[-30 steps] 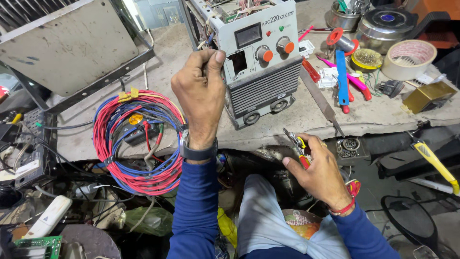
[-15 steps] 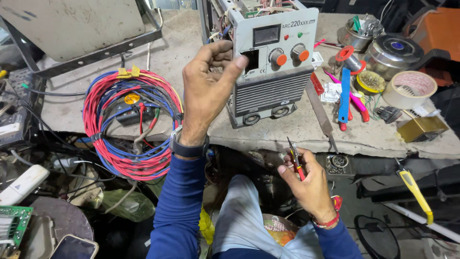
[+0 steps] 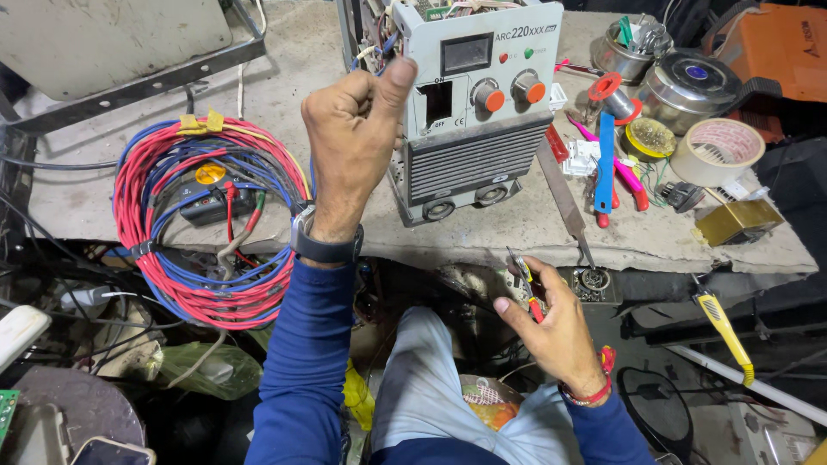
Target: The person uses pliers to remove a small metal tab from the front panel of an open electronic device. They then use the pliers to press and adjust a component near the control knobs on the device's faceplate.
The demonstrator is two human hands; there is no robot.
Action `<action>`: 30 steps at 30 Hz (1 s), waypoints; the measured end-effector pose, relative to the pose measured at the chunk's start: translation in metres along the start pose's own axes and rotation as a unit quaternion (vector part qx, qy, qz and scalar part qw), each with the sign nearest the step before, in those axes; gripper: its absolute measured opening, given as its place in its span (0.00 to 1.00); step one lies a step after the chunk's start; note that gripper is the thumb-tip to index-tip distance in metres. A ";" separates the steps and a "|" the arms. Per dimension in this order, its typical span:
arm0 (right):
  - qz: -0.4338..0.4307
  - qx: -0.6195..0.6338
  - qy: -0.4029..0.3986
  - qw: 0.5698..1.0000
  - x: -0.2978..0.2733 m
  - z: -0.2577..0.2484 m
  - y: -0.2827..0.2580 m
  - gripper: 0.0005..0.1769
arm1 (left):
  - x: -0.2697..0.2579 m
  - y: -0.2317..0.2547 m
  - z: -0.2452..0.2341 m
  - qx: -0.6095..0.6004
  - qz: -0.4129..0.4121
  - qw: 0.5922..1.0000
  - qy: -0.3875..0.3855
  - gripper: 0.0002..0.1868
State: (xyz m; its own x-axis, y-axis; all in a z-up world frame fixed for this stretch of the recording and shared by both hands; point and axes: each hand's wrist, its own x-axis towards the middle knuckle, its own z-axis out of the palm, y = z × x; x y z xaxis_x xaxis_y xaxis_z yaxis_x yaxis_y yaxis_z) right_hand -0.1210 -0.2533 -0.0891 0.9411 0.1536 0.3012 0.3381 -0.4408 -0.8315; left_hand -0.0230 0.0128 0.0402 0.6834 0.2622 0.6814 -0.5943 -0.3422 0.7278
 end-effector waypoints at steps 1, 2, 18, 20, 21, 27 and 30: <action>-0.008 -0.002 0.003 1.000 0.000 -0.001 -0.001 0.37 | 0.001 -0.003 0.000 -0.054 -0.001 0.998 -0.008 0.27; -0.017 -0.005 0.006 1.000 0.000 -0.002 -0.002 0.37 | 0.003 -0.006 -0.001 -0.109 -0.001 0.994 -0.017 0.30; -0.165 -0.217 0.099 0.957 0.023 -0.016 -0.052 0.34 | -0.018 -0.024 -0.014 -0.302 -0.042 0.929 -0.210 0.31; -0.206 -0.268 0.120 0.933 0.028 -0.021 -0.061 0.34 | -0.018 -0.027 -0.013 -0.301 -0.043 0.930 -0.208 0.31; -0.227 -0.293 0.130 0.920 0.030 -0.023 -0.065 0.33 | -0.018 -0.028 -0.012 -0.312 -0.043 0.926 -0.209 0.30; -0.185 -0.264 0.106 0.941 0.031 -0.028 -0.077 0.32 | -0.017 -0.034 -0.007 -0.369 -0.042 0.900 -0.228 0.30; -0.221 -0.297 0.124 0.921 0.031 -0.030 -0.080 0.34 | -0.016 -0.036 -0.007 -0.373 -0.040 0.899 -0.226 0.29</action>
State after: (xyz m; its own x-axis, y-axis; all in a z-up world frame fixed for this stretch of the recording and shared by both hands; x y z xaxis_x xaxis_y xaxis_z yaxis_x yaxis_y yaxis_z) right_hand -0.1188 -0.2402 0.0009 0.6571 0.2595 0.7077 0.5559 -0.8009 -0.2225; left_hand -0.0159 0.0271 0.0034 0.7387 -0.1930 0.6459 -0.5389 0.4066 0.7378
